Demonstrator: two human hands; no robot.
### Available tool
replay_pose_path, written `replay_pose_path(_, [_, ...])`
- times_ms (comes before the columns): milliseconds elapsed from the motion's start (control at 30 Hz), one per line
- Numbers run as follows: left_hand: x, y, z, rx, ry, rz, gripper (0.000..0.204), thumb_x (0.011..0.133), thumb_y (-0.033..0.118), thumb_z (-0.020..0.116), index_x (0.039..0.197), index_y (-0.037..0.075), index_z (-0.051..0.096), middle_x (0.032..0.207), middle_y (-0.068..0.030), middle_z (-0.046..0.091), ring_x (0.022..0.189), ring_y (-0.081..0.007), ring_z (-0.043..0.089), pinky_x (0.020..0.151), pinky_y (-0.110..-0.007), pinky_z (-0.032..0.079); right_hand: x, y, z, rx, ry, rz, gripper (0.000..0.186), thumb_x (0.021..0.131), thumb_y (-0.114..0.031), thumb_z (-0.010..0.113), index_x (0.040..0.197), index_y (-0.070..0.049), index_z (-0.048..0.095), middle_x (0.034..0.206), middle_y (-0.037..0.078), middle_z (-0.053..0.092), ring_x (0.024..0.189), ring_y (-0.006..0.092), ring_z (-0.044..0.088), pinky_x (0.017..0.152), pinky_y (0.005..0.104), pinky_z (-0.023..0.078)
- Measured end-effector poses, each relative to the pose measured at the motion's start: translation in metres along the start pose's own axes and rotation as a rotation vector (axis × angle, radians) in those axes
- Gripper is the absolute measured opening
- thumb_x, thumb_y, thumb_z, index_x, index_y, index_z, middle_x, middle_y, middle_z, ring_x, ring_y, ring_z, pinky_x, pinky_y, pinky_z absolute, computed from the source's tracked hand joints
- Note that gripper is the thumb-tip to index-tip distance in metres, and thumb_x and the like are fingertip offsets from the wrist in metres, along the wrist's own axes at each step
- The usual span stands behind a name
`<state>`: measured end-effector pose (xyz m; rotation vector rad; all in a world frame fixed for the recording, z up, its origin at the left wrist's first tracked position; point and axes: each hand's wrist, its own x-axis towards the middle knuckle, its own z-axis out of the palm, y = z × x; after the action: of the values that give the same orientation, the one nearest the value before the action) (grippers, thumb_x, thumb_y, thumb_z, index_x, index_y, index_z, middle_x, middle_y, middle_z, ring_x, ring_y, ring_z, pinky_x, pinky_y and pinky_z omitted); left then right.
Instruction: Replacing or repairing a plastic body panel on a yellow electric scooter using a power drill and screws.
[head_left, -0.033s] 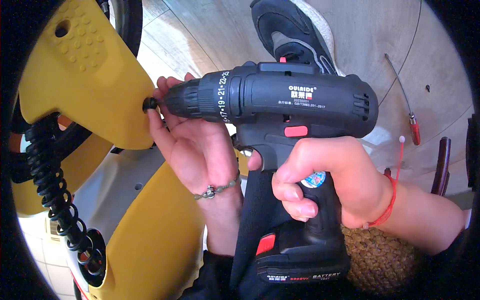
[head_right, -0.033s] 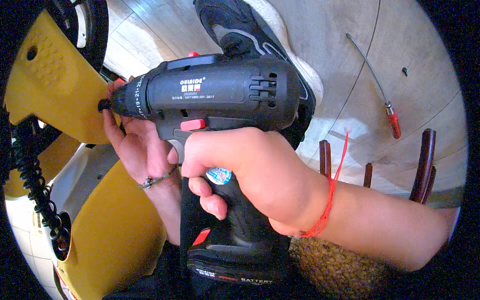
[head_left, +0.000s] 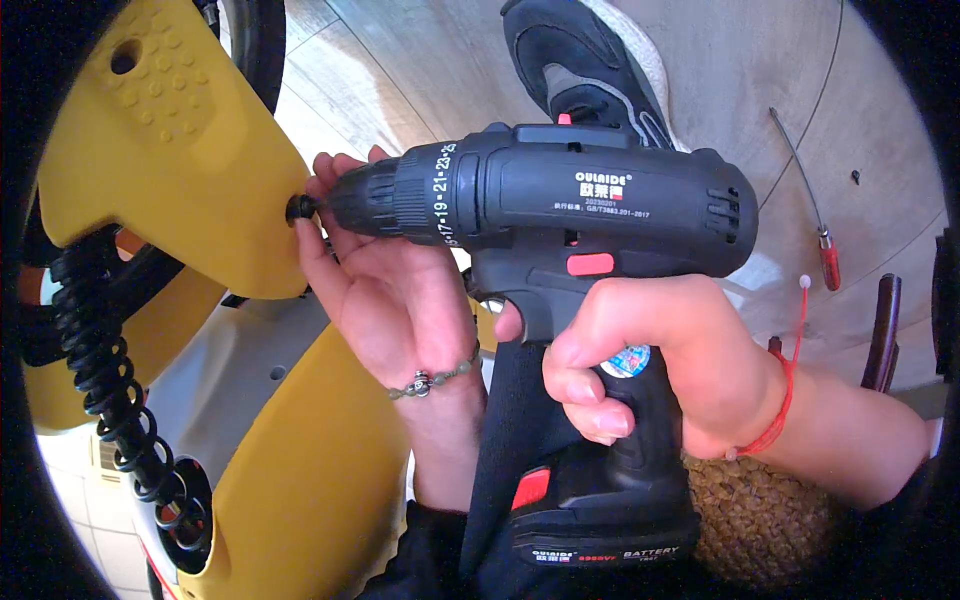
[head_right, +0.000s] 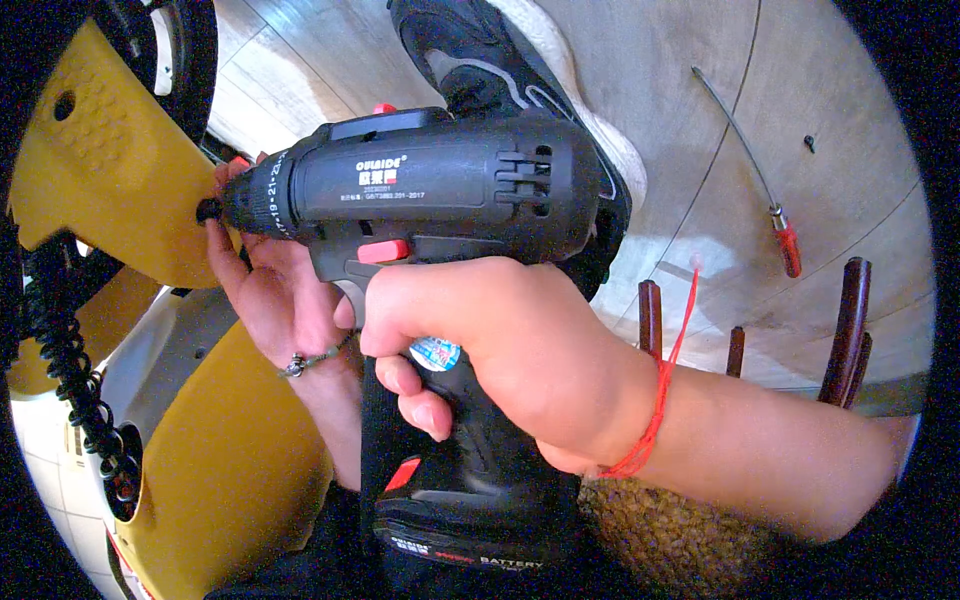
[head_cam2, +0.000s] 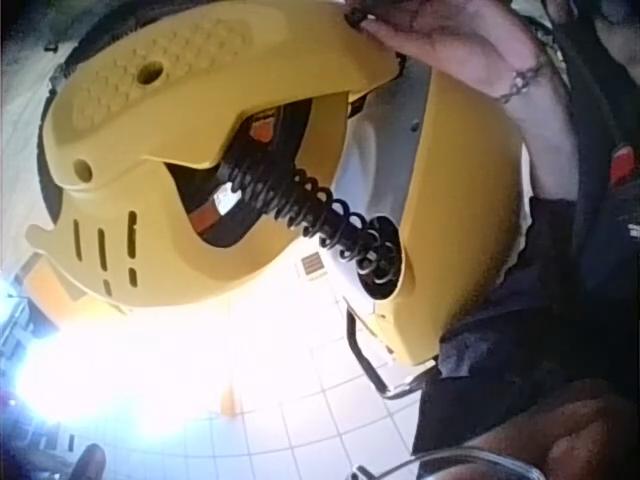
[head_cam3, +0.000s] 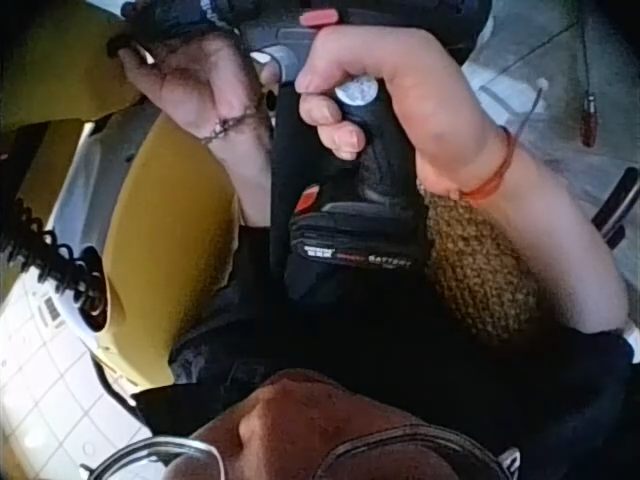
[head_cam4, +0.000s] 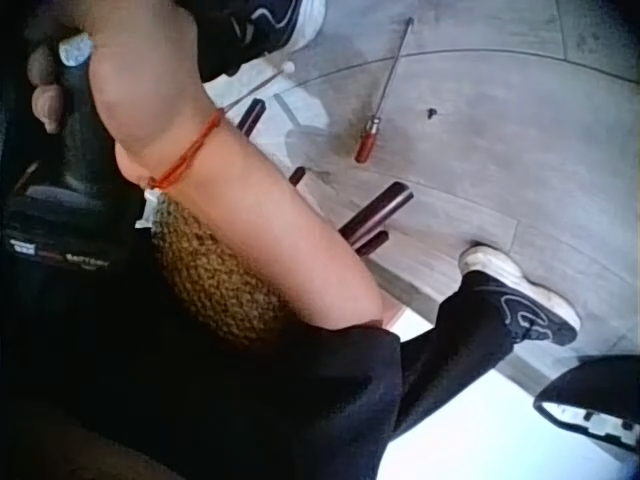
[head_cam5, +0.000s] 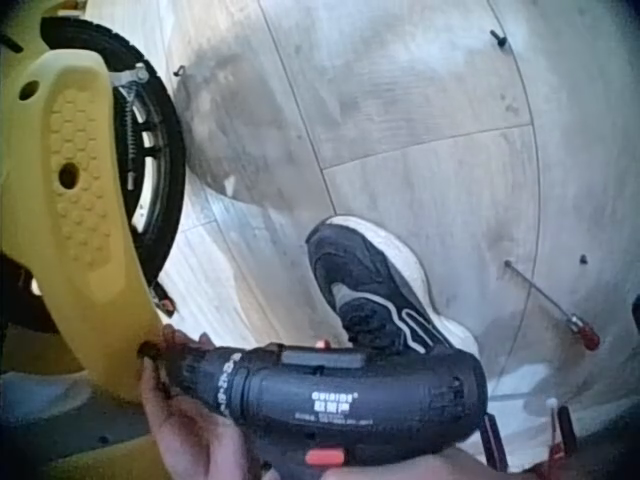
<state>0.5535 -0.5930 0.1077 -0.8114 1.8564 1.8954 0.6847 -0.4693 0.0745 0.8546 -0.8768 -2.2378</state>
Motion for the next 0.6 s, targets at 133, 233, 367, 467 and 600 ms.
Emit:
replay_pose_path(133, [0.0, 0.001, -0.002, -0.059, -0.03, -0.016, 0.031, 0.094, 0.021, 0.045, 0.116, -0.001, 0.049, 0.117, -0.012, 0.057, 0.113, -0.0218, 0.051, 0.107, -0.041, 0.032, -0.005, 0.002, 0.002, -0.109, 0.03, -0.035, 0.019, 0.078, -0.008, 0.051, 0.064, 0.004, 0.053, 0.061, 0.012, 0.052, 0.048, 0.0167, 0.048, 0.05, 0.0279, 0.039])
replay_pose_path(233, [-0.002, -0.002, -0.003, -0.103, -0.058, -0.053, 0.034, 0.095, 0.021, 0.045, 0.118, -0.003, 0.048, 0.12, -0.0125, 0.055, 0.116, -0.0226, 0.049, 0.108, -0.042, 0.03, -0.006, 0.0, 0.0, -0.156, 0.005, -0.058, 0.02, 0.079, -0.008, 0.052, 0.063, 0.004, 0.053, 0.062, 0.012, 0.053, 0.05, 0.0166, 0.049, 0.051, 0.0278, 0.039])
replay_pose_path(367, [-0.004, -0.001, -0.004, -0.152, -0.006, -0.007, 0.035, 0.095, 0.02, 0.045, 0.121, -0.002, 0.047, 0.124, -0.0119, 0.053, 0.119, -0.0246, 0.046, 0.109, -0.044, 0.028, -0.007, 0.003, 0.001, -0.162, -0.006, -0.088, 0.019, 0.081, -0.007, 0.052, 0.065, 0.004, 0.054, 0.062, 0.012, 0.053, 0.05, 0.0166, 0.05, 0.051, 0.0278, 0.039])
replay_pose_path(467, [-0.004, 0.001, -0.014, -0.202, -0.135, -0.106, 0.034, 0.095, 0.019, 0.045, 0.123, 0.0, 0.047, 0.126, -0.011, 0.052, 0.121, -0.0266, 0.045, 0.109, -0.046, 0.027, -0.006, 0.004, -0.001, -0.207, -0.031, -0.134, 0.019, 0.082, -0.007, 0.051, 0.066, 0.004, 0.054, 0.062, 0.011, 0.053, 0.05, 0.0165, 0.049, 0.05, 0.0277, 0.039])
replay_pose_path(600, [-0.004, 0.001, -0.014, -0.235, -0.146, -0.138, 0.034, 0.095, 0.019, 0.045, 0.124, 0.002, 0.047, 0.127, -0.0101, 0.051, 0.122, -0.0272, 0.044, 0.108, -0.047, 0.027, -0.005, 0.004, -0.002, -0.153, -0.02, -0.086, 0.019, 0.081, -0.007, 0.051, 0.066, 0.004, 0.054, 0.061, 0.012, 0.053, 0.049, 0.0164, 0.049, 0.05, 0.0275, 0.039])
